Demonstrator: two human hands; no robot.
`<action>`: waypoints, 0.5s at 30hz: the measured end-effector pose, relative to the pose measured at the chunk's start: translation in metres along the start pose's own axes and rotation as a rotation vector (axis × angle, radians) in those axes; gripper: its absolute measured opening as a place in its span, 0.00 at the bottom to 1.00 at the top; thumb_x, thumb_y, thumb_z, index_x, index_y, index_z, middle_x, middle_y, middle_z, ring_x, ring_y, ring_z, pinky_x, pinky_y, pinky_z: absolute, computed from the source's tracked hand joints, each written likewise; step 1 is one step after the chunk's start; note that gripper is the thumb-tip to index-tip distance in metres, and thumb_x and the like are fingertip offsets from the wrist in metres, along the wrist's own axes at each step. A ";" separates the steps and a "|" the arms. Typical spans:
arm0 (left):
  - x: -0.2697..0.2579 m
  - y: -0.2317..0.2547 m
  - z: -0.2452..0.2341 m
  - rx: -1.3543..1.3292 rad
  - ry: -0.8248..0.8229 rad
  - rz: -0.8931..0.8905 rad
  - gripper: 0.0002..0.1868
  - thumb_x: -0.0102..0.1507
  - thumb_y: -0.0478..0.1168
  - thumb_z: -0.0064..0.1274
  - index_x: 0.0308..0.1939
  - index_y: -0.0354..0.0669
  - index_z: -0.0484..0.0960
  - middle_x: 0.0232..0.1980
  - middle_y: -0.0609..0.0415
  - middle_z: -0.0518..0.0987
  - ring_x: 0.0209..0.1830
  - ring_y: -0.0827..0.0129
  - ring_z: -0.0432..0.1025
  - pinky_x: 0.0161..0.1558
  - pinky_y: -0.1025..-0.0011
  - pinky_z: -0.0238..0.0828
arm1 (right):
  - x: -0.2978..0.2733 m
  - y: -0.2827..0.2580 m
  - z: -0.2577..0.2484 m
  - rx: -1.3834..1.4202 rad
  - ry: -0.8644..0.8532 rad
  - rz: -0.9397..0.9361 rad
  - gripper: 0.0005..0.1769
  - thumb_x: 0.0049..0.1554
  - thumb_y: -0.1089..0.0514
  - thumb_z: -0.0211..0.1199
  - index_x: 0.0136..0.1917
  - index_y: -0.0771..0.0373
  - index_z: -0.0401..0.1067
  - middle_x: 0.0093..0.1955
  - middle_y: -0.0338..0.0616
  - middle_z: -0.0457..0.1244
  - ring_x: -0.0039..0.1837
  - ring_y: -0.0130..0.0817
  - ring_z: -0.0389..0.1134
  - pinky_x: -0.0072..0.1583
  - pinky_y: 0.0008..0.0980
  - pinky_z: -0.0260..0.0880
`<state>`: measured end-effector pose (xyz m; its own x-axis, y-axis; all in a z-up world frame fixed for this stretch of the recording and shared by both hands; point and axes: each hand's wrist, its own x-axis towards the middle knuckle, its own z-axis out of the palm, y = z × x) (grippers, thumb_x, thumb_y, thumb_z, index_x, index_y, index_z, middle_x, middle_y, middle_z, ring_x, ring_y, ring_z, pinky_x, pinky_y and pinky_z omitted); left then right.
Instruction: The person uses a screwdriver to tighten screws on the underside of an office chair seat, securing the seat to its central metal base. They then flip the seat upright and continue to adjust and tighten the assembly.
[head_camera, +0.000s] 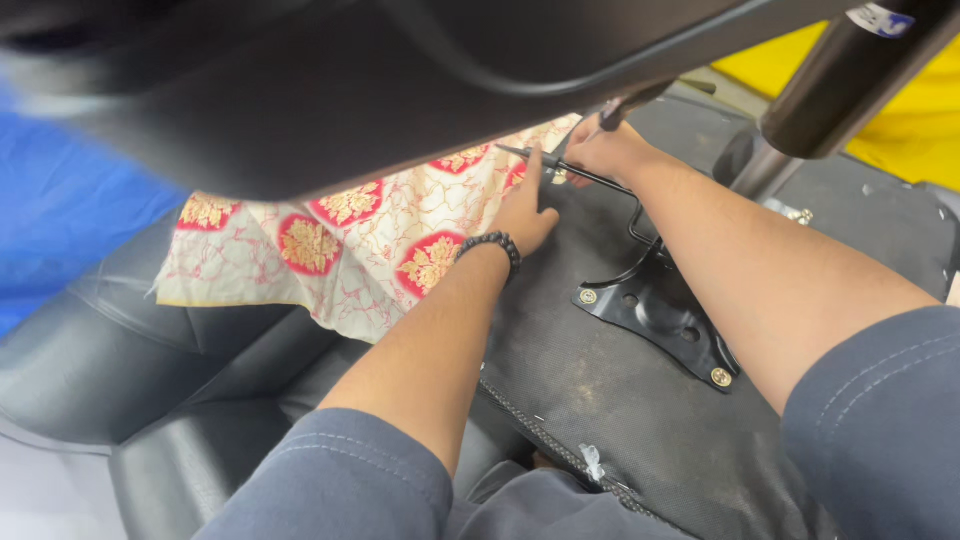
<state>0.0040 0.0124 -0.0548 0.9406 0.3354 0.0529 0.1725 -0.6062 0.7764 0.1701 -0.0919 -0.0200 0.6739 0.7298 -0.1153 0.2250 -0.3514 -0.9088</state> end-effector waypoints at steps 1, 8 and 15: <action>-0.011 0.000 -0.005 -0.017 -0.018 0.000 0.57 0.56 0.35 0.52 0.82 0.55 0.32 0.70 0.29 0.68 0.73 0.45 0.64 0.73 0.59 0.58 | 0.002 -0.002 0.001 0.010 0.006 0.044 0.06 0.57 0.64 0.61 0.42 0.71 0.75 0.38 0.52 0.70 0.39 0.37 0.74 0.43 0.34 0.79; -0.054 -0.010 -0.039 -0.033 -0.026 0.051 0.54 0.56 0.32 0.51 0.82 0.52 0.37 0.72 0.30 0.66 0.75 0.47 0.60 0.73 0.59 0.56 | -0.015 -0.007 0.012 -0.070 0.135 0.191 0.06 0.58 0.57 0.62 0.45 0.59 0.77 0.42 0.44 0.72 0.40 0.33 0.73 0.42 0.33 0.70; -0.064 -0.047 -0.057 -0.084 0.064 0.046 0.51 0.58 0.38 0.55 0.80 0.44 0.43 0.72 0.30 0.66 0.74 0.45 0.61 0.72 0.60 0.57 | -0.014 -0.014 0.008 -0.207 0.111 0.298 0.06 0.60 0.52 0.63 0.48 0.52 0.77 0.46 0.36 0.72 0.43 0.29 0.71 0.42 0.36 0.64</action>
<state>-0.0813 0.0604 -0.0584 0.9261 0.3552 0.1274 0.1018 -0.5603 0.8220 0.1525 -0.0924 -0.0089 0.8009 0.5137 -0.3075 0.1377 -0.6579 -0.7404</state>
